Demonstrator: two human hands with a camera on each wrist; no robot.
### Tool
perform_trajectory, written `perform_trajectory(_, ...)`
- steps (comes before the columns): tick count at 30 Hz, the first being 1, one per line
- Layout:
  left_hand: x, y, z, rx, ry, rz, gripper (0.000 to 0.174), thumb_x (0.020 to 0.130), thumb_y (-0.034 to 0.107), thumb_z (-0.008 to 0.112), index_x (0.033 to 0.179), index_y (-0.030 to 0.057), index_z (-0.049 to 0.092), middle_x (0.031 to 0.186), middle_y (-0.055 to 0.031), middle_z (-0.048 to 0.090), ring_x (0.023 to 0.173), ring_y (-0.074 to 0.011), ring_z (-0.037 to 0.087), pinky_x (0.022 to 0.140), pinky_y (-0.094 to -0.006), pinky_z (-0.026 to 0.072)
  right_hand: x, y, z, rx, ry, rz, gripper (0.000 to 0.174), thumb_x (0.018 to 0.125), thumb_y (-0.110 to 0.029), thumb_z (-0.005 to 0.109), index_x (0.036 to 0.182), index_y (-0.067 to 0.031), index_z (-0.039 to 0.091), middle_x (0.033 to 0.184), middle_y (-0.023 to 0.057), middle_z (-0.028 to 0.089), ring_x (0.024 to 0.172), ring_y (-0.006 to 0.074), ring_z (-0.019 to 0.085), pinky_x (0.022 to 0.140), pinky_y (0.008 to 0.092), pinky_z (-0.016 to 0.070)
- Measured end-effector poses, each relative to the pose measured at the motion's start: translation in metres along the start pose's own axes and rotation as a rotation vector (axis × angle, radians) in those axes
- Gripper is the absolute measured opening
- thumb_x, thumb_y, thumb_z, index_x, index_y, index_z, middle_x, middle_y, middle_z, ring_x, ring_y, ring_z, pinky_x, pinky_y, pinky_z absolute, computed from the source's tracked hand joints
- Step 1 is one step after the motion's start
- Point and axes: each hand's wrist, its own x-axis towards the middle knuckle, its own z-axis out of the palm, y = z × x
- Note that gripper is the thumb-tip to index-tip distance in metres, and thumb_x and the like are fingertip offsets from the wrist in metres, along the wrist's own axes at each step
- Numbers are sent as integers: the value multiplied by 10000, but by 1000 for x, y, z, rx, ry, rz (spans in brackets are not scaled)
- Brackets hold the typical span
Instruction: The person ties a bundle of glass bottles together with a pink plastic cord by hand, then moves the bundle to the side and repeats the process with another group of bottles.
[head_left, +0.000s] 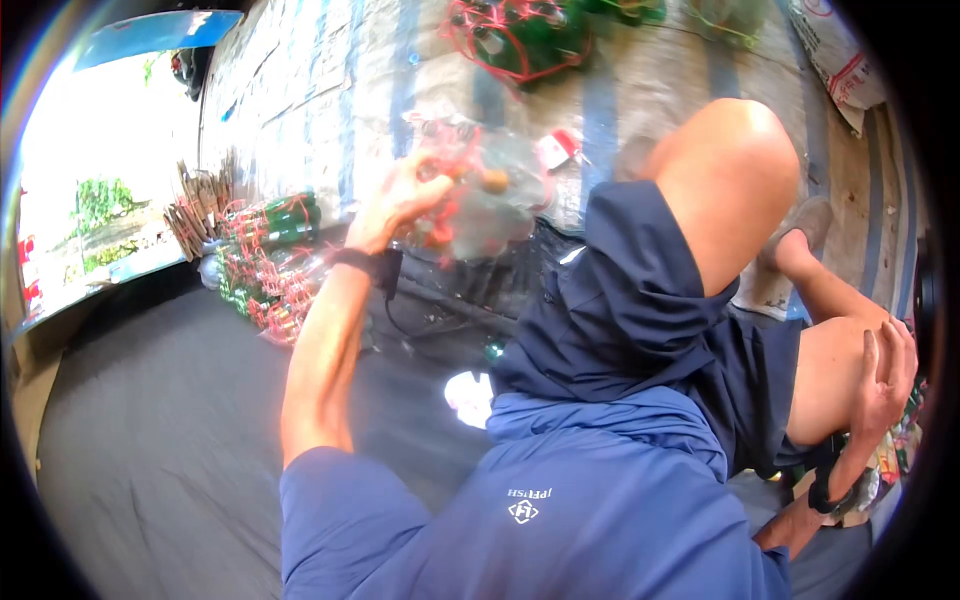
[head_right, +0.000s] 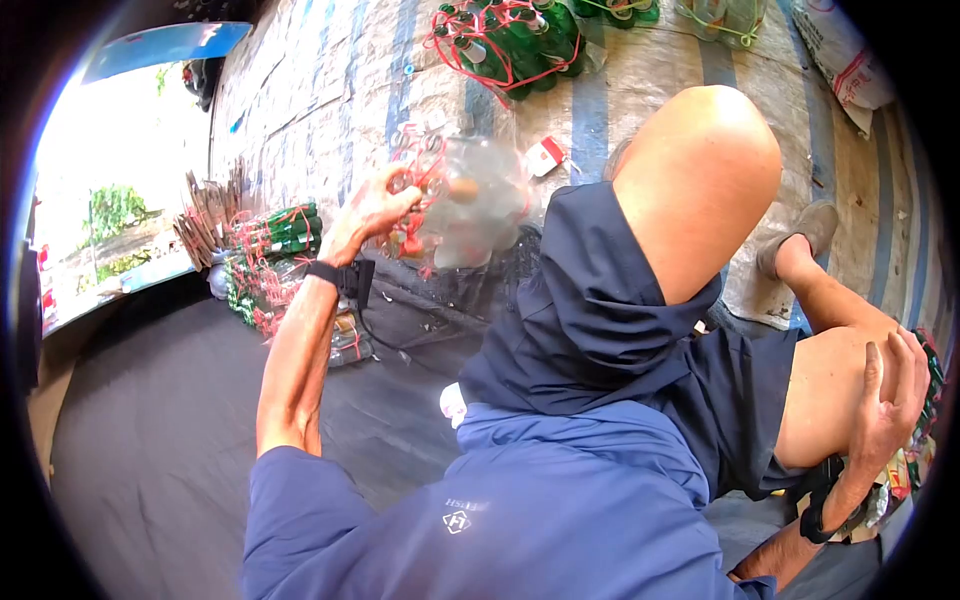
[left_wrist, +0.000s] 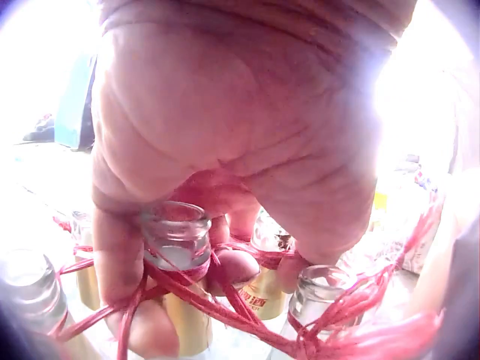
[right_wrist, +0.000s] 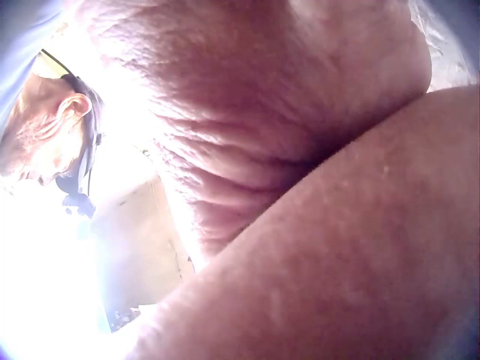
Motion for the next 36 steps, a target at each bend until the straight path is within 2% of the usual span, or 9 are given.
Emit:
perform_trajectory(2, -26, -7, -3, -15, -9, -39, 460, 865, 296, 680, 1206, -13, 682, 907, -199, 721, 819, -256, 703, 784, -393, 554, 7, 1, 1, -50, 3, -79, 270, 969, -157, 730, 1195, -13, 693, 1290, 131, 683, 1234, 317, 622, 1090, 403, 469)
perform_trajectory(4, -40, -41, 8, -101, 6, -133, 497, 854, 321, 705, 1292, 87, 686, 885, -126, 780, 758, -201, 754, 694, -349, 584, 10, -1, 2, -63, 0, -79, 274, 968, -166, 732, 1194, -16, 691, 1291, 129, 681, 1236, 318, 621, 1091, 401, 469)
perform_trajectory(6, -54, -83, 22, 0, 94, -164, 523, 848, 397, 688, 1257, 72, 700, 1083, -215, 763, 1028, -339, 741, 886, -439, 564, 15, -1, 2, -76, -3, -80, 278, 968, -175, 733, 1192, -18, 689, 1291, 127, 680, 1238, 319, 619, 1091, 400, 470)
perform_trajectory(8, -73, -105, 31, -131, 37, -296, 499, 844, 385, 688, 1234, 74, 705, 1138, -256, 735, 1076, -383, 717, 920, -462, 549, 17, 1, 1, -102, -23, -82, 276, 968, -184, 734, 1185, -20, 688, 1283, 125, 681, 1233, 318, 621, 1086, 402, 472)
perform_trajectory(15, -133, -186, 74, -197, 134, -439, 448, 878, 368, 671, 1142, 8, 708, 994, -219, 746, 932, -348, 731, 819, -432, 556, 22, -17, -7, -102, -39, -130, 269, 969, -186, 726, 1173, -16, 684, 1272, 130, 681, 1214, 328, 624, 1073, 409, 475)
perform_trajectory(19, -170, -207, 93, -370, 163, -628, 472, 901, 353, 708, 1229, 15, 684, 957, -133, 719, 675, -248, 722, 447, -378, 589, 24, -21, -8, -106, -45, -147, 267, 968, -188, 723, 1165, -13, 682, 1266, 133, 682, 1212, 339, 621, 1071, 414, 476)
perform_trajectory(22, -196, -223, 109, -423, 210, -769, 476, 889, 360, 723, 1211, 11, 690, 957, -122, 715, 674, -237, 719, 431, -371, 569, 24, -24, -9, -114, -40, -156, 265, 968, -185, 720, 1167, -14, 682, 1267, 135, 682, 1218, 342, 617, 1073, 417, 473)
perform_trajectory(23, -203, -239, 120, -442, 232, -768, 360, 912, 339, 675, 1088, 27, 643, 867, -107, 658, 546, -229, 651, 387, -384, 563, 24, -24, -9, -117, -38, -158, 265, 968, -183, 718, 1170, -15, 682, 1268, 135, 682, 1222, 342, 615, 1075, 418, 471)
perform_trajectory(36, -276, -261, 174, -814, 413, -1141, 353, 959, 444, 651, 989, 93, 678, 739, -15, 550, 581, -185, 602, 459, -458, 544, 29, -30, -10, -134, -26, -191, 267, 964, -179, 712, 1163, -5, 684, 1269, 142, 676, 1217, 342, 615, 1080, 424, 463)
